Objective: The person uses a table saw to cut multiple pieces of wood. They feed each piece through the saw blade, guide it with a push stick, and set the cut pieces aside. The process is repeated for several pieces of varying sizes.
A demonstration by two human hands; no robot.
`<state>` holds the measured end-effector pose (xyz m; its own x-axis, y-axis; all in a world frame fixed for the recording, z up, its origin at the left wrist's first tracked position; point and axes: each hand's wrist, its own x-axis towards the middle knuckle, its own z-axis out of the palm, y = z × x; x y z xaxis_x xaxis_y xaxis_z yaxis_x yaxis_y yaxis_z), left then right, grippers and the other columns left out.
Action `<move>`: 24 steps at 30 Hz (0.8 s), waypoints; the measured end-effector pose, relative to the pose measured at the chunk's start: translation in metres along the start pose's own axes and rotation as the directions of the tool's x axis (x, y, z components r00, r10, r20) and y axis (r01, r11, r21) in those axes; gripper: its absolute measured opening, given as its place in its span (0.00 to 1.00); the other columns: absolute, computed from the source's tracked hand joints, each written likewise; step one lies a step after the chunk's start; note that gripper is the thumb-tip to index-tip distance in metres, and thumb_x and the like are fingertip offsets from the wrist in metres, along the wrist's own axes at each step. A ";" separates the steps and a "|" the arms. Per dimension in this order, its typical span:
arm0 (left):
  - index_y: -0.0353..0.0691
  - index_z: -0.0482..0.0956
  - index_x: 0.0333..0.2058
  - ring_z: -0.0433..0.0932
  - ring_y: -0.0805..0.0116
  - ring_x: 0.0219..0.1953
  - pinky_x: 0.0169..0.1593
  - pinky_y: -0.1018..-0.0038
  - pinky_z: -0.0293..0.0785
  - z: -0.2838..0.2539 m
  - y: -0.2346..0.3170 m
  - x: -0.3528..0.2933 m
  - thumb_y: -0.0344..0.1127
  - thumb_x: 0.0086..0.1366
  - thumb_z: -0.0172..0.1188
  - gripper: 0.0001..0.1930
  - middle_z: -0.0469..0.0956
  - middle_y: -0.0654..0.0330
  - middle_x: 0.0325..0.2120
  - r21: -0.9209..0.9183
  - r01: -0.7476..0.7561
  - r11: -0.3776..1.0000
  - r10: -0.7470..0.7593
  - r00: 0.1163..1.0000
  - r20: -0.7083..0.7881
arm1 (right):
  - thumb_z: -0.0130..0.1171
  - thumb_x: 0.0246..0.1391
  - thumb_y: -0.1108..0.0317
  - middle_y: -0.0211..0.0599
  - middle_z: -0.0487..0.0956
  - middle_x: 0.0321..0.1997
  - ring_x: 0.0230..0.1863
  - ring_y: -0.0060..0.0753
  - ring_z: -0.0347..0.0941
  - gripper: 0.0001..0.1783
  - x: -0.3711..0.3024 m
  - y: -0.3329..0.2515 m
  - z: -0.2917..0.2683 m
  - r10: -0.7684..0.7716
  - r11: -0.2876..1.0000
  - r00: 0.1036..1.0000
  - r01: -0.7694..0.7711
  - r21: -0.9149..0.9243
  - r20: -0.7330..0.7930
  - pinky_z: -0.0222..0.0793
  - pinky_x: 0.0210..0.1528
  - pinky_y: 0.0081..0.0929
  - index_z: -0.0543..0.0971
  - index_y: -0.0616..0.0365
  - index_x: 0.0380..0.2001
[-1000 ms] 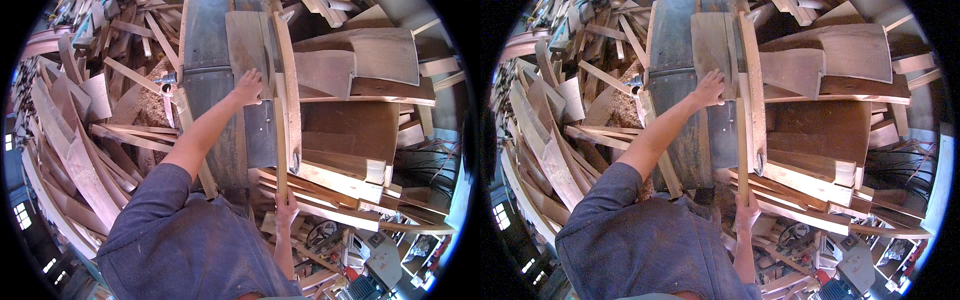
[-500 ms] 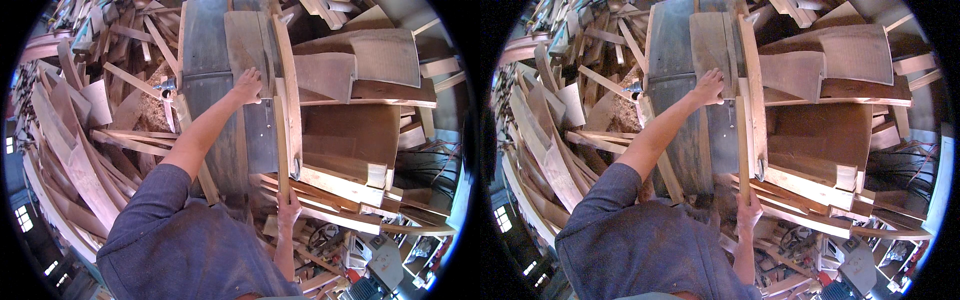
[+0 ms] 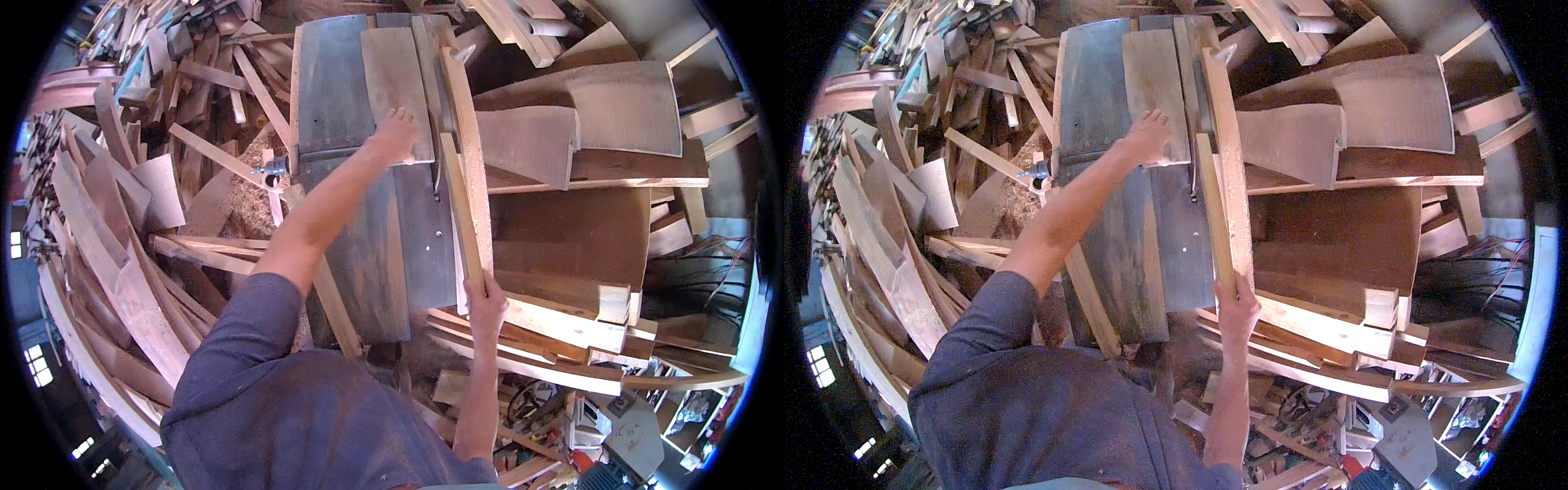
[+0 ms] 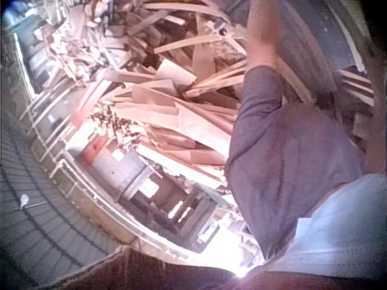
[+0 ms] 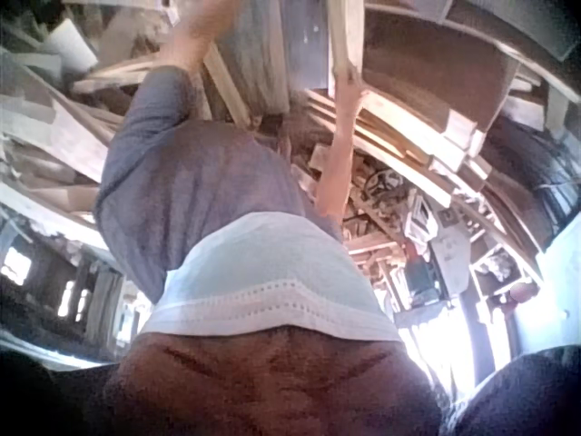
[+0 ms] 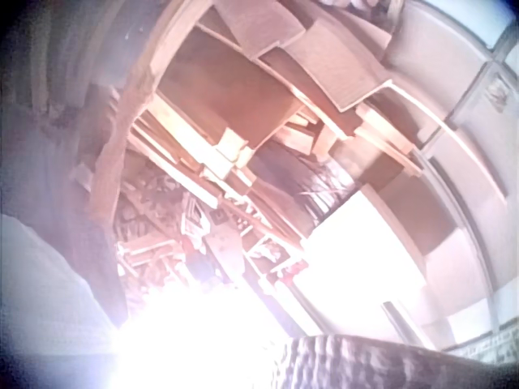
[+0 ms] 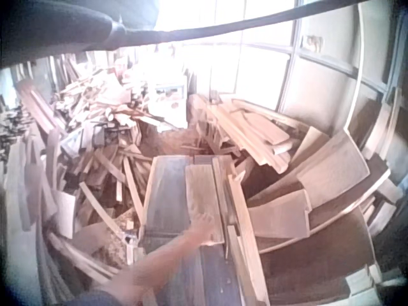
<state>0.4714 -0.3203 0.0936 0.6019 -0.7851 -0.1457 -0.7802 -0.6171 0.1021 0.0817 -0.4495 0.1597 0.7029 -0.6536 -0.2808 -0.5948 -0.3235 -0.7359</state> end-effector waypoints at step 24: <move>0.37 0.82 0.45 0.79 0.46 0.49 0.55 0.55 0.75 -0.073 -0.198 -0.101 0.37 0.62 0.63 0.15 0.82 0.51 0.48 -0.348 0.074 0.935 -0.268 0.788 -0.554 | 0.67 0.61 0.66 0.28 0.81 0.30 0.30 0.18 0.72 0.19 0.047 -0.112 -0.106 -0.241 0.950 0.930 0.167 -0.265 -0.279 0.70 0.31 0.22 0.84 0.64 0.53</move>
<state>0.5778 -0.1231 0.1602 0.7779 -0.4824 0.4026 -0.6258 -0.6529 0.4268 0.1404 -0.5167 0.2942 0.6880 -0.7203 0.0884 -0.5507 -0.5976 -0.5827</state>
